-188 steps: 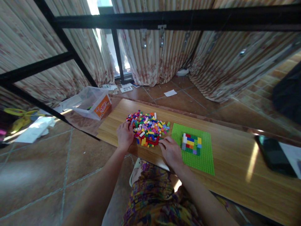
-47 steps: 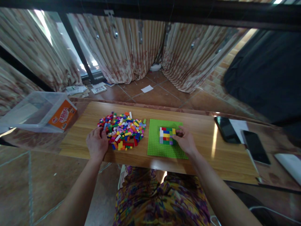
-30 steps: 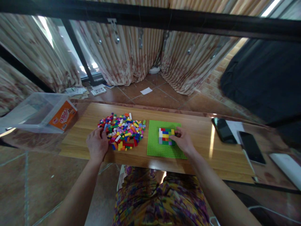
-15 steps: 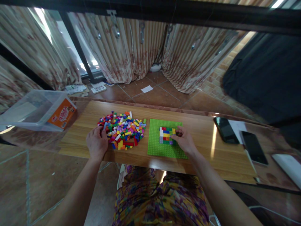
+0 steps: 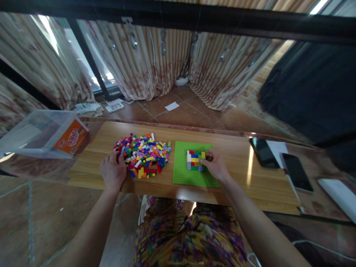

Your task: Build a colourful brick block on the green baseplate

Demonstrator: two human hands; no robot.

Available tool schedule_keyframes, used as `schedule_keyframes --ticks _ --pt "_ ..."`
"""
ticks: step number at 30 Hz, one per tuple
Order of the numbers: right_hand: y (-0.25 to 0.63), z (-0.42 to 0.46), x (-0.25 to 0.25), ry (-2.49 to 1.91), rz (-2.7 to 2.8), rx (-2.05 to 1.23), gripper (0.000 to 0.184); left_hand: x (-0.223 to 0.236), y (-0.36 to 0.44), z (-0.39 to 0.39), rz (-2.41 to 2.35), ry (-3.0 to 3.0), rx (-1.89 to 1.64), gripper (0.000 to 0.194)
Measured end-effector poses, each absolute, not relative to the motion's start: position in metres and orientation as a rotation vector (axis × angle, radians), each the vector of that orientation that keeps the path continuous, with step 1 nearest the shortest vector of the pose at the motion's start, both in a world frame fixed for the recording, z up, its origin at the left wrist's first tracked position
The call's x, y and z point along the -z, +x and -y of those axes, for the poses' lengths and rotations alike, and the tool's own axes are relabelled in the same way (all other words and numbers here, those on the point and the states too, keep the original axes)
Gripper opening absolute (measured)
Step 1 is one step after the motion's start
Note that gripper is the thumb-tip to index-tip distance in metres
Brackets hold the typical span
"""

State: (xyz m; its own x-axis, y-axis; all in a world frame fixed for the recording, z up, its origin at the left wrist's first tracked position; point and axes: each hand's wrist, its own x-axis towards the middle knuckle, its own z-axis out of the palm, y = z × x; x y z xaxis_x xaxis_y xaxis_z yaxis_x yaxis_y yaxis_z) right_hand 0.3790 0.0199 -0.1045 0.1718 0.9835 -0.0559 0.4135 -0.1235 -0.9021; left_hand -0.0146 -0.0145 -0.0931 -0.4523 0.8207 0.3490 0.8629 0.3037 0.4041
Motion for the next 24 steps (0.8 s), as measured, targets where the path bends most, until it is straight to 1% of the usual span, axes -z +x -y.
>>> schedule_keyframes --ticks 2,5,7,10,14,24 --pt "0.382 -0.021 0.101 -1.654 1.258 -1.000 0.067 0.092 -0.014 0.015 2.471 -1.607 0.849 0.034" --pt "0.386 -0.021 0.095 -1.569 1.140 -1.123 0.062 0.092 -0.014 0.015 2.463 -1.615 0.855 0.034" --pt "0.386 -0.020 0.094 -1.529 1.127 -1.149 0.059 0.092 -0.015 0.015 2.454 -1.617 0.860 0.034" --pt "0.385 -0.019 0.097 -1.550 1.203 -1.069 0.059 0.093 -0.016 0.014 2.448 -1.615 0.863 0.034" --pt "0.385 -0.019 0.104 -1.625 1.285 -0.951 0.064 0.093 -0.015 0.015 2.449 -1.616 0.854 0.035" --pt "0.384 -0.021 0.102 -1.662 1.273 -0.983 0.060 0.093 -0.016 0.015 2.462 -1.618 0.850 0.034"
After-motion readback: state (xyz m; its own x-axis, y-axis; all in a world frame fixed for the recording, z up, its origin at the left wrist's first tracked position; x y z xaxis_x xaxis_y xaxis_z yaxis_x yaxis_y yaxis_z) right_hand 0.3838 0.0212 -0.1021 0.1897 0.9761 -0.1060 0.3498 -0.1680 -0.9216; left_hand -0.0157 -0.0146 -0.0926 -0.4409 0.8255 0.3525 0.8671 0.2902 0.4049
